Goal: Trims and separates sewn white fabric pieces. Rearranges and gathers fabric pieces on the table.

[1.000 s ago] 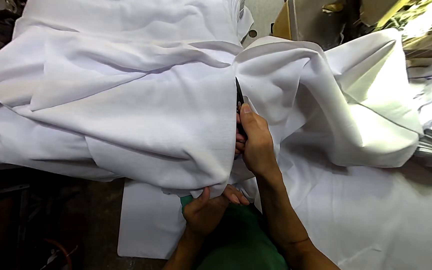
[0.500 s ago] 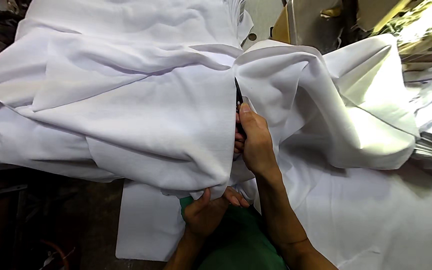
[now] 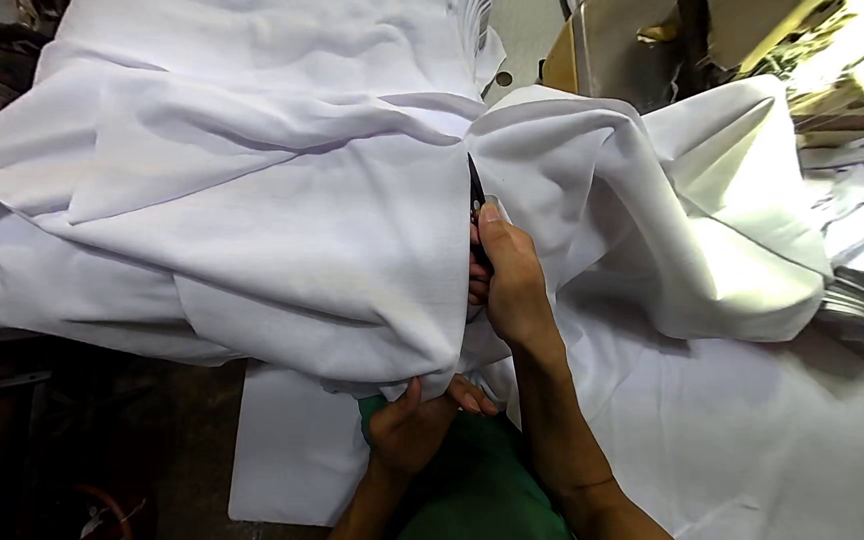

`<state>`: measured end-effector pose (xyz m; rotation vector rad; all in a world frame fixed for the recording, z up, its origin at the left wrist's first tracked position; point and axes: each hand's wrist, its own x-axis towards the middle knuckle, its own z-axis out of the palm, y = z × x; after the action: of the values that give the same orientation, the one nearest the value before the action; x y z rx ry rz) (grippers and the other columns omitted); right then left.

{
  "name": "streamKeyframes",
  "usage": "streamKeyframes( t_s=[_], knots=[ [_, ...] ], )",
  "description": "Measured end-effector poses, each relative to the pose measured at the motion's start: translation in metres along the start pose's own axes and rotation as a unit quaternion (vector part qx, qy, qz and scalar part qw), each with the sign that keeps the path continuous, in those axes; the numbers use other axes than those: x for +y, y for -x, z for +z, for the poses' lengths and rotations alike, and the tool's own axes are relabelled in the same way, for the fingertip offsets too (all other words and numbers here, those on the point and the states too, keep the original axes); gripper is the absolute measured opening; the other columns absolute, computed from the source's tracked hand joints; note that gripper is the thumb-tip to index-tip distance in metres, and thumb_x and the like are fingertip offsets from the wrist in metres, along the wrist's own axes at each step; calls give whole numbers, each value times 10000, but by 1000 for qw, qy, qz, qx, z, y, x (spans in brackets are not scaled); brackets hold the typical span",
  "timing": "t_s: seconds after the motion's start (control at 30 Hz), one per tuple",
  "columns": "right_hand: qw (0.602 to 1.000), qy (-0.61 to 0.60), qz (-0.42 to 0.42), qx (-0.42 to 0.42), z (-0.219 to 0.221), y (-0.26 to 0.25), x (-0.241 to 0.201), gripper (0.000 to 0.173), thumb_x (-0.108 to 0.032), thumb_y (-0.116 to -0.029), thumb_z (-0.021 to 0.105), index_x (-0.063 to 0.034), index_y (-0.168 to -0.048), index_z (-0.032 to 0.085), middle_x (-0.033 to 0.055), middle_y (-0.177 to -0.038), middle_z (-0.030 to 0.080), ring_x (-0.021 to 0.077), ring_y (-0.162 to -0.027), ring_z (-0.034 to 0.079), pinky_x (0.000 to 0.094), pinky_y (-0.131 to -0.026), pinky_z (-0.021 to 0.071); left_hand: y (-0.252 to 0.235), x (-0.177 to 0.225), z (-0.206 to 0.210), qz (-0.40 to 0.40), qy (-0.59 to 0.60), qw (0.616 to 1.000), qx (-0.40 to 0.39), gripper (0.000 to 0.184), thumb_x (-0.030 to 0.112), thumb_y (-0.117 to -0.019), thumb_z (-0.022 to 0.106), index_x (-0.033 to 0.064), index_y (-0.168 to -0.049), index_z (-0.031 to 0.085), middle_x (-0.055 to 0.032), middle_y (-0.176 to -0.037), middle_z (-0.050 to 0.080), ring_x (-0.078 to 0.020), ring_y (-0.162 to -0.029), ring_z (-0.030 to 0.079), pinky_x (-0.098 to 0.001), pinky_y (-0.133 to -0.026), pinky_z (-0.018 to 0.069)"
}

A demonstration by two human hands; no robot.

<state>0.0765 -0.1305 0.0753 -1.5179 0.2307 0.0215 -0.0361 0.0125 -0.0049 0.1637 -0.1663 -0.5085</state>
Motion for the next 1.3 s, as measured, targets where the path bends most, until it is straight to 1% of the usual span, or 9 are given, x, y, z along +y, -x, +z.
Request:
streamKeyframes(
  t_s=[0.13,0.3,0.5,0.63,0.77,0.93,1.17,1.3],
  knots=[
    [1000,12,0,2,-1,-1,0,503,-425,-1122,264,-154,-800,541,-24,-558,404,73,-423,373,209,-398,333,0,0,0,1,2,1000,0,466,384,-1033,540,-18,-1221,682,-175,-1108,741,-292,-1105,697,-424,-1028,509],
    [1000,14,-8,1,0,-1,0,502,-424,-1122,263,-153,-793,528,-23,-553,401,73,-418,373,209,-397,337,2,-1,0,-6,1,1000,-6,479,405,-1035,530,-7,-1225,683,-163,-1116,740,-281,-1118,692,-416,-1037,504],
    [1000,7,-15,-6,-1,-3,0,507,-409,-1124,263,-154,-759,507,-21,-548,388,76,-412,350,208,-393,314,3,1,-2,1,-4,1000,-1,467,385,-1039,529,-16,-1228,676,-181,-1116,737,-299,-1117,691,-430,-1042,500],
    [1000,12,-17,-10,-2,-5,0,490,-411,-1122,263,-153,-797,524,-24,-555,386,74,-411,345,211,-389,310,4,0,-2,-2,-13,1000,1,486,409,-1032,532,-10,-1226,683,-168,-1111,741,-286,-1109,696,-419,-1033,508],
    [999,29,-23,-10,-3,-5,-1,489,-420,-1120,269,-155,-805,532,-22,-554,389,81,-411,351,217,-388,314,5,0,-4,-1,-10,1000,-3,484,400,-1030,537,-15,-1241,671,-181,-1112,739,-294,-1111,694,-424,-1034,504],
    [999,36,-25,-7,-3,-6,0,486,-426,-1118,277,-159,-805,537,-23,-556,396,78,-411,354,216,-390,315,5,1,-4,4,-14,1000,2,469,382,-1038,533,-17,-1245,664,-193,-1110,736,-306,-1100,698,-429,-1027,510],
    [999,28,-26,-17,-5,-8,0,508,-430,-1118,271,-157,-765,513,-18,-539,374,85,-398,328,220,-379,294,5,1,-4,7,-22,1000,-4,467,383,-1042,529,-11,-1251,664,-188,-1120,735,-304,-1110,694,-432,-1040,503],
    [998,48,-34,-17,-6,-8,1,505,-429,-1119,270,-152,-779,521,-15,-543,379,89,-397,326,226,-379,290,6,1,-6,10,-29,999,-8,459,373,-1046,526,-17,-1247,660,-200,-1122,731,-313,-1115,690,-438,-1046,498]
  ],
)
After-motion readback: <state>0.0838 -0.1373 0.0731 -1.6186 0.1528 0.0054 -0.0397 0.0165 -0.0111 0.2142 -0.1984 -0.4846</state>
